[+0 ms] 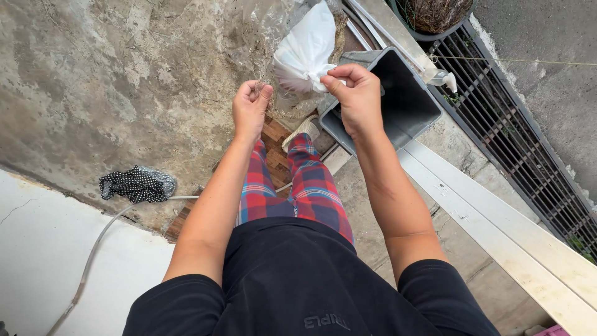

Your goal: Sort trash and recycle plastic bottles and plastic bags into the trash can.

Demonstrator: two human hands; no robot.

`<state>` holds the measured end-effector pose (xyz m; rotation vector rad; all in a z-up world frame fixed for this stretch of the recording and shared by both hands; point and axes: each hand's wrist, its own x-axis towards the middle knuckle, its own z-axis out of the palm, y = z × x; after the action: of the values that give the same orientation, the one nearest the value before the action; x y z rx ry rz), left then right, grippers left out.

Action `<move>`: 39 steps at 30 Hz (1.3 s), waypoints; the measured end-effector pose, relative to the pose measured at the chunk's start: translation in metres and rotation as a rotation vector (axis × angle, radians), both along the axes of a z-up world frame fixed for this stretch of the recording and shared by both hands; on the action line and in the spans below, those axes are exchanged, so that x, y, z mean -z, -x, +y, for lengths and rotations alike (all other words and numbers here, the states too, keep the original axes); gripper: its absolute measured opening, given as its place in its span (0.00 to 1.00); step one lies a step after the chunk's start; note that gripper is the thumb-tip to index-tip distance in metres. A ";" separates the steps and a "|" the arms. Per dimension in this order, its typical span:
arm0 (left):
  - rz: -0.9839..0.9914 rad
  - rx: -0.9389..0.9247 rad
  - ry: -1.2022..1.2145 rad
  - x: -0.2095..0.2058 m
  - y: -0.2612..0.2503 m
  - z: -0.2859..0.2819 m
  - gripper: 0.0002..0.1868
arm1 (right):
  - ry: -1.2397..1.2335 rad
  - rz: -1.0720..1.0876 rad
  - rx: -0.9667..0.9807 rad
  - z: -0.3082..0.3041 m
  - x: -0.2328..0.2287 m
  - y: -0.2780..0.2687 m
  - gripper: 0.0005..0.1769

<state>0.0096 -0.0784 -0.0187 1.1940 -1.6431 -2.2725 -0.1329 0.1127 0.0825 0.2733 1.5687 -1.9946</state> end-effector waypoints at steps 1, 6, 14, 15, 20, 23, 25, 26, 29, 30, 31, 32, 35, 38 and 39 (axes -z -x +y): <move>-0.028 0.019 0.006 -0.003 0.001 -0.002 0.14 | -0.053 0.021 -0.071 -0.007 0.005 0.000 0.07; 0.022 0.014 -0.017 0.012 -0.004 -0.011 0.15 | -0.227 0.012 -0.298 -0.032 0.041 -0.005 0.07; 0.062 -0.069 -0.234 0.015 -0.014 -0.036 0.17 | -0.571 0.224 -0.616 -0.078 0.042 -0.021 0.06; 0.059 -0.070 -0.234 0.012 -0.013 -0.038 0.17 | -0.571 0.221 -0.617 -0.083 0.040 -0.023 0.06; 0.117 -0.041 -0.318 -0.002 -0.014 -0.047 0.19 | -0.283 0.154 -0.469 -0.106 0.033 -0.025 0.05; 0.157 -0.108 -0.392 -0.019 -0.017 -0.050 0.21 | -0.268 0.223 -0.435 -0.109 0.041 -0.023 0.05; 0.179 -0.123 -0.368 -0.030 -0.016 -0.061 0.22 | -0.357 0.270 -0.494 -0.113 0.034 -0.018 0.06; 0.199 -0.139 -0.348 -0.036 -0.016 -0.065 0.23 | -0.448 0.314 -0.555 -0.115 0.030 -0.017 0.06; 0.201 -0.175 -0.414 -0.063 -0.006 -0.085 0.25 | -0.587 0.341 -0.697 -0.127 0.025 -0.008 0.08; 0.201 -0.175 -0.412 -0.060 -0.007 -0.091 0.25 | -0.584 0.342 -0.696 -0.127 0.024 -0.007 0.08; 0.208 -0.173 -0.408 -0.057 -0.009 -0.097 0.24 | -0.546 0.366 -0.693 -0.125 0.023 -0.007 0.11; 0.214 -0.171 -0.404 -0.055 -0.011 -0.103 0.24 | -0.508 0.390 -0.690 -0.124 0.023 -0.008 0.14; 0.213 -0.161 -0.475 -0.068 -0.008 -0.114 0.22 | -0.505 0.487 -0.304 -0.077 0.059 -0.013 0.14; 0.067 -0.129 -0.507 -0.051 -0.018 -0.113 0.21 | -0.537 0.107 -0.227 -0.026 0.135 -0.043 0.19; 0.065 -0.130 -0.508 -0.044 -0.024 -0.113 0.21 | -0.550 -0.086 -0.183 -0.020 0.145 -0.054 0.22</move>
<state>0.0333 -0.1914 0.0257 1.2471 -0.9548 -2.6923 -0.0789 0.0925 -0.0626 0.4043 1.9827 -1.3669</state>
